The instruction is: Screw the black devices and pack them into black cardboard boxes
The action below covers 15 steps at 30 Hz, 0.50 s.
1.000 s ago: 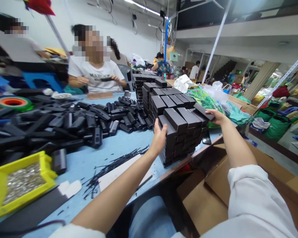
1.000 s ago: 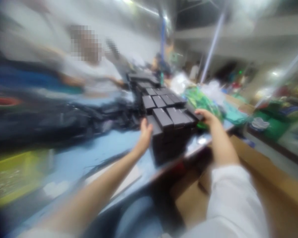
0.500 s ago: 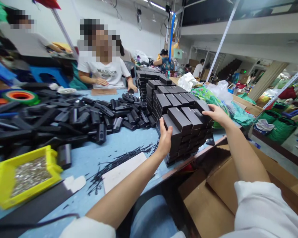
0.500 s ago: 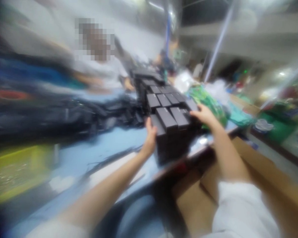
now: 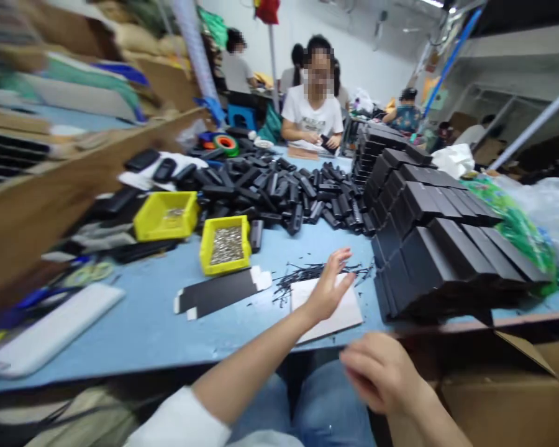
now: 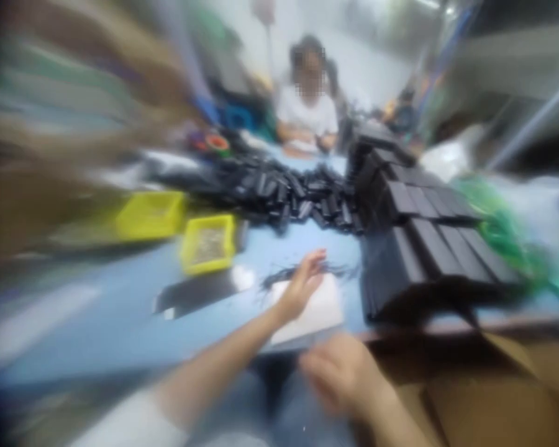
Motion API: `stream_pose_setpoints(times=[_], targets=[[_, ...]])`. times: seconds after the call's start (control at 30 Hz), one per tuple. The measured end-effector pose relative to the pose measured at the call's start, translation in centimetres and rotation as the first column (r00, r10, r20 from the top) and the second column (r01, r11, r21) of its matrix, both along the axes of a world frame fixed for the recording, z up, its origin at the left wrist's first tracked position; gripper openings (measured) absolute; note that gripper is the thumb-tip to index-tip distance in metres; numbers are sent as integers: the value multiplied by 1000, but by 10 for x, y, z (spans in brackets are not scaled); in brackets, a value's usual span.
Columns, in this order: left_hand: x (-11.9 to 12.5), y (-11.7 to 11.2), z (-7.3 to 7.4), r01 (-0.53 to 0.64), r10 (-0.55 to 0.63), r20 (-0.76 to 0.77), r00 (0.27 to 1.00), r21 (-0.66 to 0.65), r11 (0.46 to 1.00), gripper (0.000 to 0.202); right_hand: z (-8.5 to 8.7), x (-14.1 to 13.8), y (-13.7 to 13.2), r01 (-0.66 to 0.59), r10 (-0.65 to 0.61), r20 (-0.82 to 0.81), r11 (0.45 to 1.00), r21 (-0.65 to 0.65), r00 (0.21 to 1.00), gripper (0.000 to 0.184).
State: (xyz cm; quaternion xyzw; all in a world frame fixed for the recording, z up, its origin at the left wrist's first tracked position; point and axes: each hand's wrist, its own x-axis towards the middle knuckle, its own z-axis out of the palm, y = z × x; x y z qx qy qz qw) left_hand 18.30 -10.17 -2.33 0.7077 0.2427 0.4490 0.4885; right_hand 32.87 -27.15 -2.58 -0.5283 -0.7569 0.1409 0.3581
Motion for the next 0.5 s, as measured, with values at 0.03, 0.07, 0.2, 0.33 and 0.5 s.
stream_pose_setpoints(times=[0.03, 0.07, 0.2, 0.33, 0.5], targets=[[-43, 9, -11, -29, 28, -102, 994, -15, 999, 40, -20, -15, 19, -91, 90, -15, 990, -105, 996, 40], [-86, 17, -23, -105, 90, -234, 968, -53, 993, 33, -37, -26, 45, -125, 115, -56, 964, -235, 992, 42], [-228, 40, -63, -569, 491, -579, 651, 57, 821, 28, -69, -60, 196, 164, -373, -278, 810, -564, 885, 66], [-278, 65, -71, -666, 653, -629, 423, 272, 694, 30, -64, -108, 346, 243, -492, -311, 773, -586, 813, 93], [-258, 134, -59, -503, 555, -737, 386, 336, 796, 30, -57, -127, 389, 126, -474, -384, 742, -658, 792, 96]])
